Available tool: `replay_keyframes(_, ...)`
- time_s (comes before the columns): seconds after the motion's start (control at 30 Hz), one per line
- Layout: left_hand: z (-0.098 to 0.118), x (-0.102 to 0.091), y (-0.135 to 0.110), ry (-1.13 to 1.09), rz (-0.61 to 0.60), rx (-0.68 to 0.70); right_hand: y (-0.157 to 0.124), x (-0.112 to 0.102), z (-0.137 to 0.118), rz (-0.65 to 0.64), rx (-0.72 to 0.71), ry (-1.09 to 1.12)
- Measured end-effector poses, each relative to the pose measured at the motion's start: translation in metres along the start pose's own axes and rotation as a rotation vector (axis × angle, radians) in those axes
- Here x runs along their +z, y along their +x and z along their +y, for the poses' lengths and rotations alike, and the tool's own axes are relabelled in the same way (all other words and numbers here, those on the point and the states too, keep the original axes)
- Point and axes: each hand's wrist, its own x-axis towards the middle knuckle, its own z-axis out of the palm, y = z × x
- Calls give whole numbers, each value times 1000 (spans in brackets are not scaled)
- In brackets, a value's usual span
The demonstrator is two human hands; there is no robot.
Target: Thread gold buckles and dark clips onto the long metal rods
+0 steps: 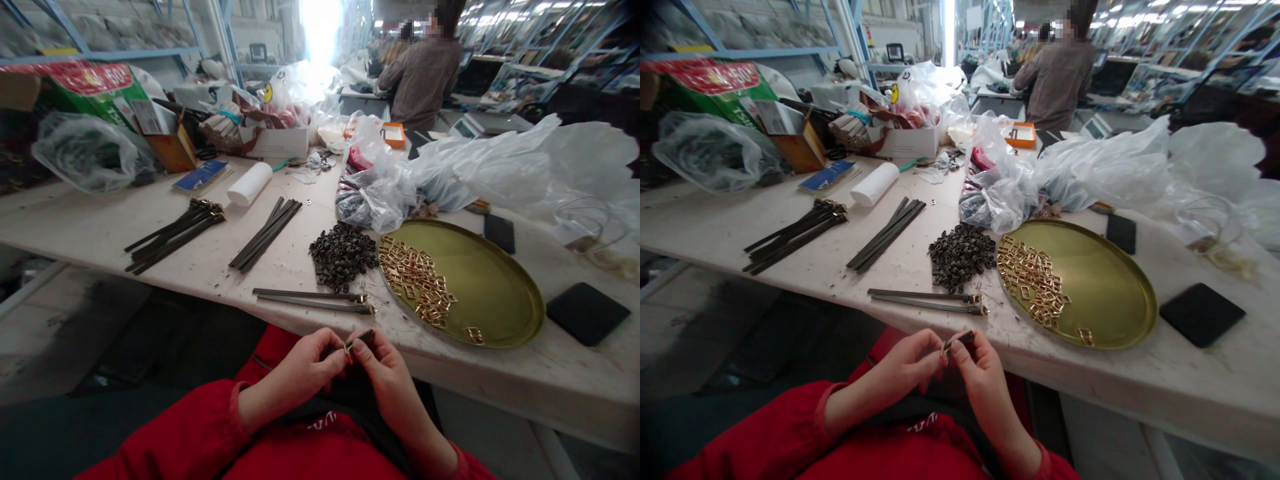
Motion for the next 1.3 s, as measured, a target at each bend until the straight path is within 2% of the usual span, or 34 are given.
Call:
replay_keyframes(0.17,-7,3,1,8,41,-3,-2,0,3,57,-138,-212)
replay_keyframes(0.33,-6,5,-1,73,97,-4,-4,1,5,81,-177,-284)
replay_keyframes(0.43,-1,6,-3,138,136,13,-4,1,4,64,-119,-216)
replay_keyframes(0.63,5,6,-6,146,118,16,-5,0,4,-14,126,61)
replay_keyframes(0.77,4,6,-6,182,129,25,-7,0,8,-3,167,168)
replay_keyframes(0.87,4,6,-5,198,130,27,-6,0,10,30,93,78)
replay_keyframes(1.1,5,7,-1,188,136,36,-2,1,13,179,-201,-370)
replay_keyframes(1.3,-1,5,2,103,129,34,-4,-1,9,82,-240,-355)
